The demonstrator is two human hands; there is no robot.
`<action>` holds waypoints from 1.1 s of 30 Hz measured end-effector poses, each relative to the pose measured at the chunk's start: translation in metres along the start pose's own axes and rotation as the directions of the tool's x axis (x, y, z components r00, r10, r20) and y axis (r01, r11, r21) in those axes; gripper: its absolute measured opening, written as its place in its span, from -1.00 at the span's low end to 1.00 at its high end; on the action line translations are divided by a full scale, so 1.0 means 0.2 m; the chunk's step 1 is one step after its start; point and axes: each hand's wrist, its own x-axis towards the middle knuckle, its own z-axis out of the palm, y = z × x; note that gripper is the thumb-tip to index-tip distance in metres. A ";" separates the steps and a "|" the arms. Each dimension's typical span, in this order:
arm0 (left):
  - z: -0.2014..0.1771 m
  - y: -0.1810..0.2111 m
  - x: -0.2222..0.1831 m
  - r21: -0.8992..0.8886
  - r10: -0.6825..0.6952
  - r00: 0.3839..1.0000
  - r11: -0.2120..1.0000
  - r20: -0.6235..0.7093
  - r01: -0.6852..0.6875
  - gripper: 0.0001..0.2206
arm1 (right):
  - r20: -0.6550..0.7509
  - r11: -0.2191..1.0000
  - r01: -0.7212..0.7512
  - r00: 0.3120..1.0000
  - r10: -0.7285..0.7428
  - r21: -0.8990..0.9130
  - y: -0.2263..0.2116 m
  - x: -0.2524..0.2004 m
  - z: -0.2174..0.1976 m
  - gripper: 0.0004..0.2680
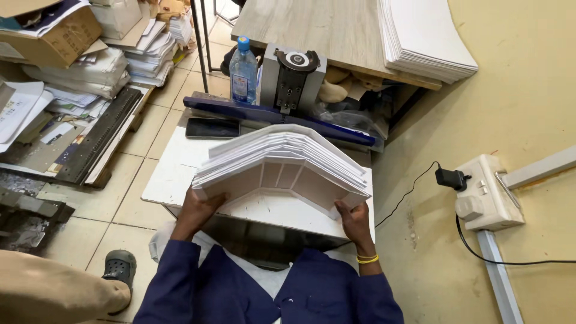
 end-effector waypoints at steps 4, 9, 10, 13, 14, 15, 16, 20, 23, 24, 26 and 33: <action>-0.01 -0.13 0.00 -0.009 -0.006 1.000 1.000 -0.027 0.005 -0.31 | 0.025 1.000 0.004 1.000 -0.005 0.023 0.08 0.06 -0.01 -0.61; -0.04 0.41 0.06 -0.233 0.230 0.970 0.942 -0.074 -0.241 -0.02 | -0.083 0.959 0.198 0.979 -0.184 0.202 -0.79 0.08 0.24 -0.16; -0.03 0.41 0.08 -0.296 0.285 0.956 0.909 -0.075 -0.294 0.01 | -0.078 0.947 0.214 0.976 -0.202 0.240 -0.88 0.07 0.31 -0.13; -0.08 0.36 0.11 -0.241 0.258 0.964 0.933 -0.066 -0.266 0.00 | -0.099 0.938 0.286 0.957 -0.272 0.197 -0.96 0.08 0.36 -0.12; -0.08 0.33 0.11 -0.239 0.259 0.963 0.933 -0.071 -0.268 0.00 | -0.095 0.937 0.287 0.957 -0.273 0.200 -0.86 0.12 0.29 -0.12; -0.09 0.31 0.10 -0.211 0.261 0.957 0.935 -0.130 -0.284 -0.08 | -0.107 0.941 0.261 0.964 -0.242 0.218 -0.75 0.16 0.23 -0.14; -0.09 0.28 0.11 -0.185 0.264 0.948 0.937 -0.178 -0.296 -0.15 | -0.131 0.943 0.235 0.969 -0.209 0.234 -0.65 0.19 0.16 -0.16; -0.10 0.39 0.08 -0.073 0.260 0.952 0.959 -0.163 -0.274 -0.06 | -0.109 0.930 0.267 0.963 -0.247 0.254 -0.81 0.17 0.23 -0.11; -0.04 0.45 0.13 -0.034 0.394 0.913 0.916 -0.107 -0.399 0.14 | 0.007 0.962 0.270 0.963 -0.270 0.038 -0.81 0.15 0.25 0.02; -0.02 0.43 0.16 -0.073 0.412 0.897 0.901 -0.160 -0.427 0.10 | -0.064 0.950 0.301 0.953 -0.296 0.086 -0.81 0.17 0.28 -0.02; 0.01 0.41 0.21 -0.106 0.430 0.876 0.882 -0.218 -0.459 0.09 | -0.131 0.932 0.336 0.938 -0.320 0.135 -0.81 0.18 0.32 -0.06; 0.05 0.39 0.28 0.044 0.453 0.809 0.880 -0.375 -0.472 -0.35 | -0.120 0.948 0.303 0.949 -0.292 0.091 -0.76 0.23 0.21 -0.18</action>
